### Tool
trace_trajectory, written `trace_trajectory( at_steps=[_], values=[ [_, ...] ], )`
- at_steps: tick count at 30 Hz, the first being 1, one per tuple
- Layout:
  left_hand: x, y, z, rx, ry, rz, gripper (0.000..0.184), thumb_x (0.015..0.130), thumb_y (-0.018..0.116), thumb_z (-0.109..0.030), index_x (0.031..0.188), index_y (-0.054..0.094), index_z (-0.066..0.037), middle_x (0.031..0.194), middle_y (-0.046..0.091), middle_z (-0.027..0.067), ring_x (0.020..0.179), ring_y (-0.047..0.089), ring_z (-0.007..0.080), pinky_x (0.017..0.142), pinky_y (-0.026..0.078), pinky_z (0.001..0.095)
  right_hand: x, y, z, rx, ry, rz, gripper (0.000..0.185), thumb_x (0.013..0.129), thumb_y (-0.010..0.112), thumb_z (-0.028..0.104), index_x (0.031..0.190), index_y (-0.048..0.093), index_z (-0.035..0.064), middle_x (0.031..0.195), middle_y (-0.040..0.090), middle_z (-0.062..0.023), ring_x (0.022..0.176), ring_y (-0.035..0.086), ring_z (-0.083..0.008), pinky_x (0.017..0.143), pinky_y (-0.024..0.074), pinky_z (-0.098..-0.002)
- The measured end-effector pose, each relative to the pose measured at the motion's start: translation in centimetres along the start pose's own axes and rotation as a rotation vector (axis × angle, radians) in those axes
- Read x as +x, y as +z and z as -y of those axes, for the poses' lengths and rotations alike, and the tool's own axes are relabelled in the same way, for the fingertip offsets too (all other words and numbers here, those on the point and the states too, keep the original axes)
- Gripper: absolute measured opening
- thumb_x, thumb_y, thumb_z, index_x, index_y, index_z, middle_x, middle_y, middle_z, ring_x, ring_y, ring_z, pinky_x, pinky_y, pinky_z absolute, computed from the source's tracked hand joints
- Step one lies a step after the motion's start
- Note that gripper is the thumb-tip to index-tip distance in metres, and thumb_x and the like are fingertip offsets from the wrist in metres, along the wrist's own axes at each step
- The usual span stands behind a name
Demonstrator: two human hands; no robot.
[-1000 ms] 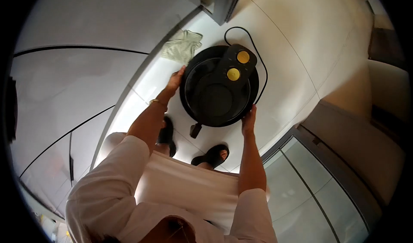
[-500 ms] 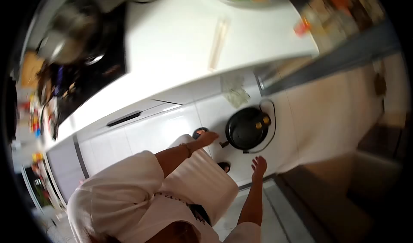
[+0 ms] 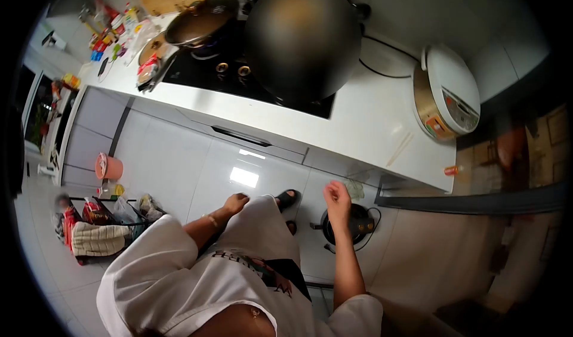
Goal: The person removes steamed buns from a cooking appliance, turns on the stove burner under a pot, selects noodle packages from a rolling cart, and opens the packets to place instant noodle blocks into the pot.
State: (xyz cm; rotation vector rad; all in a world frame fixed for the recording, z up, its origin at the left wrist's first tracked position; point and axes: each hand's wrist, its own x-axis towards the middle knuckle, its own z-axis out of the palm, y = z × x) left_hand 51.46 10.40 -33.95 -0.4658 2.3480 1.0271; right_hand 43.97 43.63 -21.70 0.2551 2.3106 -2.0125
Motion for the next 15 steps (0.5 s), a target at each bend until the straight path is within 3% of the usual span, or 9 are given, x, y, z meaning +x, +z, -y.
trace_trajectory(
  at_steps=[4,5,7,9,13,15],
  values=[
    [-5.3,-3.7,6.6,-0.197,-0.195,-0.113,0.041,0.081,0.052,-0.035,0.102,0.063,-0.002,0.097,0.063,0.0204,0.096,0.059,0.0335,0.085,0.045,0.0364,3.6,7.7,7.0,-0.046,-0.088,0.181,0.027,0.084,0.061,0.01,0.107,0.053,-0.0013,0.089,0.059,-0.0055,0.08,0.057,-0.0107,0.07,0.045,-0.0218],
    [-5.9,-4.1,8.1,-0.208,-0.193,-0.119,0.041,0.081,0.052,-0.035,0.102,0.063,-0.002,0.097,0.063,0.0204,0.096,0.059,0.0335,0.085,0.045,0.0364,4.4,9.7,8.2,-0.083,-0.098,0.205,0.027,0.084,0.062,0.011,0.106,0.053,-0.0008,0.087,0.059,-0.0047,0.075,0.056,-0.0095,0.066,0.0442,-0.0205],
    [-7.2,-5.4,9.7,-0.299,-0.334,-0.227,0.036,0.081,0.056,-0.029,0.102,0.063,0.0,0.096,0.064,0.018,0.09,0.061,0.0255,0.079,0.046,0.0333,6.2,13.5,10.9,-0.13,-0.114,0.237,0.027,0.083,0.063,0.013,0.104,0.054,-0.0004,0.085,0.059,-0.0038,0.071,0.056,-0.0083,0.061,0.0433,-0.0193],
    [-7.4,-6.6,10.9,-0.373,-0.388,-0.214,0.037,0.081,0.055,-0.03,0.101,0.063,-0.001,0.095,0.064,0.0184,0.092,0.06,0.0278,0.081,0.045,0.0338,8.5,17.6,13.5,-0.106,-0.09,0.287,0.026,0.082,0.064,0.018,0.099,0.055,0.0007,0.079,0.059,-0.0026,0.063,0.054,-0.0073,0.051,0.0409,-0.019],
    [-6.0,-10.2,13.7,-0.416,-0.383,-0.214,0.036,0.081,0.055,-0.031,0.1,0.063,-0.002,0.093,0.065,0.0182,0.092,0.061,0.0291,0.082,0.045,0.034,16.9,26.6,14.0,-0.296,-0.101,0.151,0.036,0.074,0.072,0.025,0.087,0.055,-0.0048,0.07,0.061,-0.0112,0.047,0.055,-0.0144,0.044,0.0435,-0.0274],
    [-4.8,-12.9,16.1,-0.397,-0.341,-0.19,0.036,0.081,0.056,-0.031,0.1,0.063,-0.002,0.093,0.065,0.018,0.091,0.061,0.0289,0.082,0.045,0.034,23.0,30.5,11.2,-0.547,-0.11,0.009,0.043,0.073,0.072,0.031,0.088,0.056,-0.0063,0.074,0.062,-0.0164,0.062,0.061,-0.0231,0.058,0.0483,-0.0345]
  ],
)
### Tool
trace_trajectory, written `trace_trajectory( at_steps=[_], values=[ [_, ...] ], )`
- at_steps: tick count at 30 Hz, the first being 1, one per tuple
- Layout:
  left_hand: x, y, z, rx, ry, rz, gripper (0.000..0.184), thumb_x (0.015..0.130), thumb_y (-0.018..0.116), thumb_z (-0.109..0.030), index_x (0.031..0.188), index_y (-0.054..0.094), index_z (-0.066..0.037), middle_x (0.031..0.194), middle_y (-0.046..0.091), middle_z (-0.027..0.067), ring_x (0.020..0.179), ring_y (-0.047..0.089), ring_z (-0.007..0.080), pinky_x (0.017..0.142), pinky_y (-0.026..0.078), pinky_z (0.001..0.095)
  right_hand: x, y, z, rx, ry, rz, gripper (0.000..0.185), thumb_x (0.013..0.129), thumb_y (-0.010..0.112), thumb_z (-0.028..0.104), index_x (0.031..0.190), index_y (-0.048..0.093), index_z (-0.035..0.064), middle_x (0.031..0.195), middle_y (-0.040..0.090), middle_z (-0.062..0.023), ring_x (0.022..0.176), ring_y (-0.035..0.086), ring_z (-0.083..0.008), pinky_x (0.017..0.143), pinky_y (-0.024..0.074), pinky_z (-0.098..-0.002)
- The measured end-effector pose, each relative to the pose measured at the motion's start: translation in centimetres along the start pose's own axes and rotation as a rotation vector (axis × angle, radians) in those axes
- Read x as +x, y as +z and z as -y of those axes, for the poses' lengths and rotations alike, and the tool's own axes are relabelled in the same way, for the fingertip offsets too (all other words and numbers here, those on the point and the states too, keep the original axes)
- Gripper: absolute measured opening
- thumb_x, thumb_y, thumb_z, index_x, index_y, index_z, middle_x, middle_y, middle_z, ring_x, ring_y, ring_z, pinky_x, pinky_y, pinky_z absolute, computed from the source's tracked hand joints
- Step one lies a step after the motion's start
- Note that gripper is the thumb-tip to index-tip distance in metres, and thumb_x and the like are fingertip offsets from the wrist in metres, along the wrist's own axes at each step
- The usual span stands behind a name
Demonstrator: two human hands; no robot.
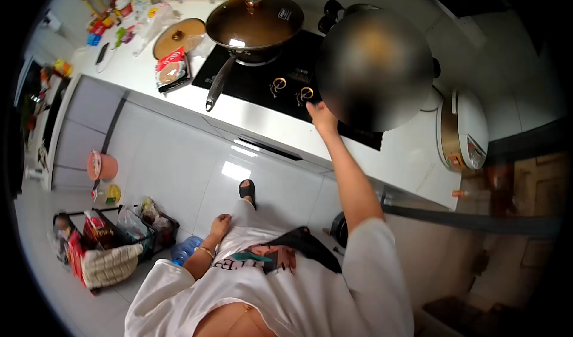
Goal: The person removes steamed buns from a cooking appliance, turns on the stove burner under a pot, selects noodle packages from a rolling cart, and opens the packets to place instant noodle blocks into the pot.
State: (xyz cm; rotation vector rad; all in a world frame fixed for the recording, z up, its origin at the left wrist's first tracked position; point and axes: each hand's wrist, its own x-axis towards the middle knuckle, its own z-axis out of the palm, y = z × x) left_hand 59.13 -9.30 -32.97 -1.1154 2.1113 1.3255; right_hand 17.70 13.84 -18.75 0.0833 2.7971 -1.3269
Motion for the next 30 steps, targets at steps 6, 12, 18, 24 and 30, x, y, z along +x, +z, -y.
trace_trajectory(
  at_steps=[6,12,18,24,30],
  values=[
    [6.2,-7.3,3.0,-0.15,-0.048,-0.083,0.028,0.083,0.056,-0.024,0.099,0.063,-0.002,0.092,0.065,0.0165,0.089,0.061,0.0258,0.079,0.046,0.0329,5.5,4.9,3.3,-0.377,0.303,-0.05,0.044,0.077,0.067,0.035,0.089,0.061,-0.007,0.092,0.062,-0.0224,0.088,0.061,-0.0317,0.076,0.0489,-0.0389],
    [8.1,-10.0,4.8,-0.162,-0.075,-0.037,0.025,0.083,0.057,-0.022,0.096,0.063,-0.002,0.088,0.065,0.0157,0.085,0.061,0.0247,0.077,0.046,0.033,6.5,4.4,5.2,-0.51,0.364,0.005,0.038,0.078,0.068,0.032,0.079,0.062,-0.0063,0.069,0.063,-0.0164,0.06,0.063,-0.0243,0.058,0.0518,-0.0338],
    [8.6,-7.4,5.8,-0.164,-0.096,0.034,0.029,0.083,0.056,-0.024,0.098,0.061,0.001,0.092,0.064,0.0187,0.089,0.06,0.0287,0.08,0.045,0.0344,6.9,3.8,6.9,-0.392,0.53,0.163,0.038,0.082,0.064,0.027,0.064,0.055,-0.0046,0.052,0.055,-0.0104,0.038,0.053,-0.0155,0.032,0.0428,-0.0257],
    [8.6,-4.5,5.3,-0.191,-0.073,0.037,0.03,0.084,0.055,-0.025,0.099,0.061,0.0,0.094,0.063,0.0204,0.09,0.06,0.0314,0.08,0.046,0.0355,6.7,4.2,8.3,-0.5,0.488,0.16,0.034,0.08,0.066,0.026,0.069,0.058,-0.0057,0.058,0.059,-0.0124,0.046,0.058,-0.0178,0.037,0.0469,-0.0262],
    [9.5,-3.6,2.4,-0.154,-0.118,0.024,0.031,0.083,0.056,-0.027,0.1,0.061,-0.002,0.095,0.062,0.0213,0.09,0.06,0.0325,0.081,0.046,0.0364,6.5,4.6,8.2,-0.685,0.411,0.169,0.035,0.078,0.069,0.026,0.076,0.062,-0.0077,0.059,0.061,-0.0138,0.048,0.06,-0.0175,0.042,0.0495,-0.0274]
  ],
)
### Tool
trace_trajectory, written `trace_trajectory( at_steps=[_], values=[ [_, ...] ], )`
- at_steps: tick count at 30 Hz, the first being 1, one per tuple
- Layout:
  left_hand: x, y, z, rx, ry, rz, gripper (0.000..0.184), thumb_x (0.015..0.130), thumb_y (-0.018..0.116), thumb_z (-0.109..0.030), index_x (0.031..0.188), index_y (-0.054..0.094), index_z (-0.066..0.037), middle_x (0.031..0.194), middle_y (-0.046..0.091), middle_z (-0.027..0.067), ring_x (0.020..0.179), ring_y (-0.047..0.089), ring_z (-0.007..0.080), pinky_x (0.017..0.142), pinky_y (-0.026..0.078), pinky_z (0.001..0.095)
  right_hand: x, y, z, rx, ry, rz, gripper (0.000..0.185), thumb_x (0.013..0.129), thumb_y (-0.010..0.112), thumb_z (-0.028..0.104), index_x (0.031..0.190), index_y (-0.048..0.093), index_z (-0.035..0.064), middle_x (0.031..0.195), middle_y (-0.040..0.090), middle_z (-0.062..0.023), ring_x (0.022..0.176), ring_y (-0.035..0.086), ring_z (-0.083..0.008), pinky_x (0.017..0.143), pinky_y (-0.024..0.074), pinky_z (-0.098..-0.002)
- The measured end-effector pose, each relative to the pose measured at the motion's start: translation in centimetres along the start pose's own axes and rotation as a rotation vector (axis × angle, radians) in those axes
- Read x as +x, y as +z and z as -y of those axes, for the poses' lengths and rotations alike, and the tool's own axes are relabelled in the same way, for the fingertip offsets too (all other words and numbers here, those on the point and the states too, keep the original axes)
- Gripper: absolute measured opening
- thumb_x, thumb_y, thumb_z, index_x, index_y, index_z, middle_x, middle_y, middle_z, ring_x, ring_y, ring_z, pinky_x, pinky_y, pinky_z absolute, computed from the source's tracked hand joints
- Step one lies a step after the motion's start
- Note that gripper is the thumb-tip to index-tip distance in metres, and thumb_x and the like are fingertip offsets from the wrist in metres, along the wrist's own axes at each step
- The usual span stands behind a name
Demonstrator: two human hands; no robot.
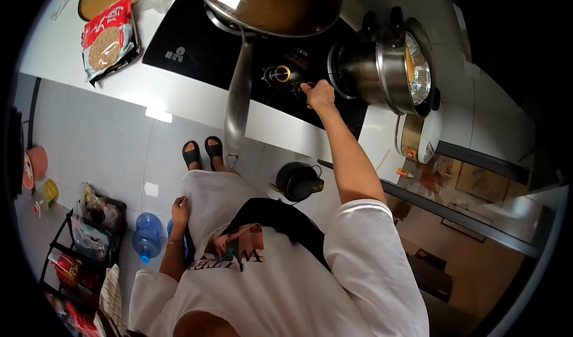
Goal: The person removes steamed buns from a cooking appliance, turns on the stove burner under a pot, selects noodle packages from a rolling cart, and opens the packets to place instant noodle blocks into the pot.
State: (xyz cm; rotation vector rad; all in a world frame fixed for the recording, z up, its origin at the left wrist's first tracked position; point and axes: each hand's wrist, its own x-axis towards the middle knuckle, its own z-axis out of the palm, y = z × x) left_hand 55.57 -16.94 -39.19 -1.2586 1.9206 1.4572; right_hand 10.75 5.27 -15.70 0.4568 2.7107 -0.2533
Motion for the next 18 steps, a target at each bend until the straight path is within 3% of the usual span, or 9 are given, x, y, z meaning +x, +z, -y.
trace_trajectory(
  at_steps=[9,11,13,14,18],
  values=[
    [2.2,3.7,0.1,-0.101,0.032,-0.041,0.029,0.082,0.056,-0.024,0.099,0.061,-0.001,0.092,0.06,0.0209,0.081,0.058,0.0321,0.075,0.046,0.0376,0.9,0.1,-1.6,-0.122,-0.138,0.05,0.038,0.08,0.066,0.03,0.079,0.062,-0.0071,0.057,0.059,-0.0097,0.046,0.056,-0.0142,0.044,0.0467,-0.0266],
    [2.1,4.1,-0.2,-0.098,0.027,-0.063,0.027,0.081,0.056,-0.022,0.098,0.061,-0.001,0.09,0.06,0.0205,0.079,0.058,0.0319,0.073,0.046,0.0374,0.5,-0.1,-1.4,-0.174,-0.212,0.057,0.038,0.08,0.066,0.03,0.08,0.062,-0.007,0.062,0.061,-0.0129,0.048,0.059,-0.0181,0.049,0.0486,-0.03],
    [2.4,4.4,-0.1,-0.052,0.05,-0.066,0.028,0.084,0.055,-0.022,0.1,0.061,0.0,0.091,0.062,0.0164,0.08,0.06,0.0228,0.074,0.046,0.0322,0.7,0.0,-1.8,-0.181,-0.245,0.057,0.036,0.081,0.065,0.029,0.082,0.061,-0.007,0.062,0.061,-0.0139,0.048,0.058,-0.019,0.05,0.0479,-0.0312],
    [2.4,4.7,0.0,-0.058,0.017,-0.056,0.027,0.085,0.054,-0.022,0.1,0.061,-0.001,0.092,0.062,0.0164,0.08,0.059,0.0226,0.074,0.046,0.0319,1.1,0.2,-2.4,-0.194,-0.288,0.047,0.036,0.081,0.065,0.029,0.083,0.061,-0.0067,0.062,0.06,-0.0148,0.048,0.058,-0.0198,0.05,0.0478,-0.0319],
    [2.4,5.7,-0.1,-0.165,0.034,-0.103,0.025,0.082,0.055,-0.021,0.097,0.061,-0.001,0.089,0.06,0.0196,0.077,0.057,0.0296,0.072,0.046,0.0365,0.3,-0.2,-1.7,-0.328,-0.407,0.001,0.035,0.081,0.065,0.028,0.084,0.06,-0.0062,0.065,0.06,-0.0175,0.05,0.059,-0.0227,0.051,0.0476,-0.0338]
  ],
)
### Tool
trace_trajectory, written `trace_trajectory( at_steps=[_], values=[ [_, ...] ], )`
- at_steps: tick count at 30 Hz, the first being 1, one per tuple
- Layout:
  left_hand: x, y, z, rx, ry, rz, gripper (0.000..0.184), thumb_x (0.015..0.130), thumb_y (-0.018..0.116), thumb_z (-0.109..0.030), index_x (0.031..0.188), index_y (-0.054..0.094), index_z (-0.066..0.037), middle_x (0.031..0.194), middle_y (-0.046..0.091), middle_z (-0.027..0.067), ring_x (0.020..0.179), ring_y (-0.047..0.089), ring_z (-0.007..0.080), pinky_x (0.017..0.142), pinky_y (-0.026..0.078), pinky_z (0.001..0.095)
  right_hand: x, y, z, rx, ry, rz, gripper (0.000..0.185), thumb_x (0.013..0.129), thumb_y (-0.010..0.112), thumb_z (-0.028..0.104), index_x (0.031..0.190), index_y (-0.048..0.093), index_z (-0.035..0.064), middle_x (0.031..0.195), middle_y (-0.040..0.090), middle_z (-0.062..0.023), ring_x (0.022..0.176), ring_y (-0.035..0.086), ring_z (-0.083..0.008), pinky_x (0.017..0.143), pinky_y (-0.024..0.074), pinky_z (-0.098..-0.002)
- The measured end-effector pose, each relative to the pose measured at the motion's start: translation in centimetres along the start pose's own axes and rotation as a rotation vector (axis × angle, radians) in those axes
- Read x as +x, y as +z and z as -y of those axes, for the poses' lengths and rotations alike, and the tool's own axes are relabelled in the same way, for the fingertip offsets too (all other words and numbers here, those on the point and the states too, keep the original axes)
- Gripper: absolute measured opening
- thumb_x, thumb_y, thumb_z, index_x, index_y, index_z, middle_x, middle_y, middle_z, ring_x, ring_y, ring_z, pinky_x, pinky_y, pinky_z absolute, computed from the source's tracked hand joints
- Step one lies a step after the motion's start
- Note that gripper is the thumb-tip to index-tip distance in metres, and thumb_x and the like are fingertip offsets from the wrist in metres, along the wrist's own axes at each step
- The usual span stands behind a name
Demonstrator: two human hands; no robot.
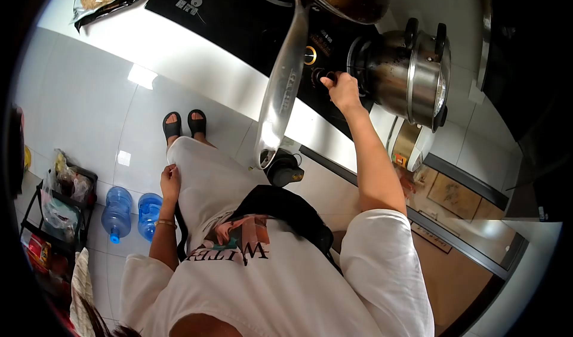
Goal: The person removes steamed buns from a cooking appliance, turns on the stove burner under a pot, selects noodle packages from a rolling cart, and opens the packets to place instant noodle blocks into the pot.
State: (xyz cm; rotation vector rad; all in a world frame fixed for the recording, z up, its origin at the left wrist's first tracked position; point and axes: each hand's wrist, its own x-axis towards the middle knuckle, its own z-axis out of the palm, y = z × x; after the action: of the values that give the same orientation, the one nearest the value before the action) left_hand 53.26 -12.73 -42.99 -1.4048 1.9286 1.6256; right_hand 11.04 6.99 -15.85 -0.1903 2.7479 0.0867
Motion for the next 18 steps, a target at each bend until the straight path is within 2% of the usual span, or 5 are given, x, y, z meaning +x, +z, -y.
trace_trajectory(
  at_steps=[3,5,11,15,18],
  values=[
    [-0.3,0.2,-0.2,-0.027,0.007,-0.015,0.025,0.083,0.054,-0.02,0.098,0.061,-0.001,0.09,0.06,0.019,0.078,0.058,0.0287,0.073,0.046,0.0358,-0.9,-0.6,1.2,-0.127,-0.03,-0.053,0.033,0.082,0.064,0.028,0.085,0.06,-0.0051,0.065,0.06,-0.0182,0.052,0.06,-0.0235,0.052,0.0474,-0.0344],
    [-0.3,0.3,0.0,-0.044,0.012,-0.011,0.024,0.083,0.054,-0.019,0.099,0.06,-0.001,0.091,0.06,0.0188,0.08,0.058,0.0278,0.073,0.046,0.0348,0.0,0.2,-1.2,0.057,-0.164,-0.066,0.031,0.082,0.064,0.027,0.086,0.061,-0.0037,0.065,0.06,-0.0189,0.051,0.06,-0.0239,0.053,0.0473,-0.0354],
    [-0.4,0.9,1.9,-0.138,-0.06,0.005,0.025,0.084,0.053,-0.019,0.102,0.059,-0.002,0.096,0.06,0.0172,0.083,0.059,0.0252,0.074,0.046,0.0327,1.4,1.8,-4.2,0.233,-0.086,-0.017,0.027,0.081,0.064,0.022,0.087,0.06,-0.0041,0.076,0.059,-0.0251,0.077,0.058,-0.0406,0.066,0.0462,-0.041],
    [-0.5,0.7,1.5,-0.138,-0.058,0.009,0.025,0.085,0.053,-0.019,0.103,0.059,-0.003,0.097,0.059,0.0165,0.084,0.059,0.0245,0.074,0.046,0.0325,1.0,1.9,-4.0,0.293,-0.259,-0.098,0.018,0.08,0.062,0.012,0.085,0.059,-0.0048,0.08,0.058,-0.0266,0.081,0.057,-0.0415,0.067,0.0453,-0.0416],
    [-0.5,0.5,1.6,-0.149,-0.083,0.019,0.025,0.084,0.053,-0.019,0.103,0.059,-0.003,0.097,0.059,0.0167,0.084,0.059,0.0247,0.074,0.046,0.0326,0.2,1.2,-2.6,0.106,-0.181,-0.093,0.018,0.078,0.061,0.007,0.091,0.059,-0.0057,0.083,0.059,-0.0271,0.083,0.057,-0.0416,0.07,0.0459,-0.0414]
  ],
)
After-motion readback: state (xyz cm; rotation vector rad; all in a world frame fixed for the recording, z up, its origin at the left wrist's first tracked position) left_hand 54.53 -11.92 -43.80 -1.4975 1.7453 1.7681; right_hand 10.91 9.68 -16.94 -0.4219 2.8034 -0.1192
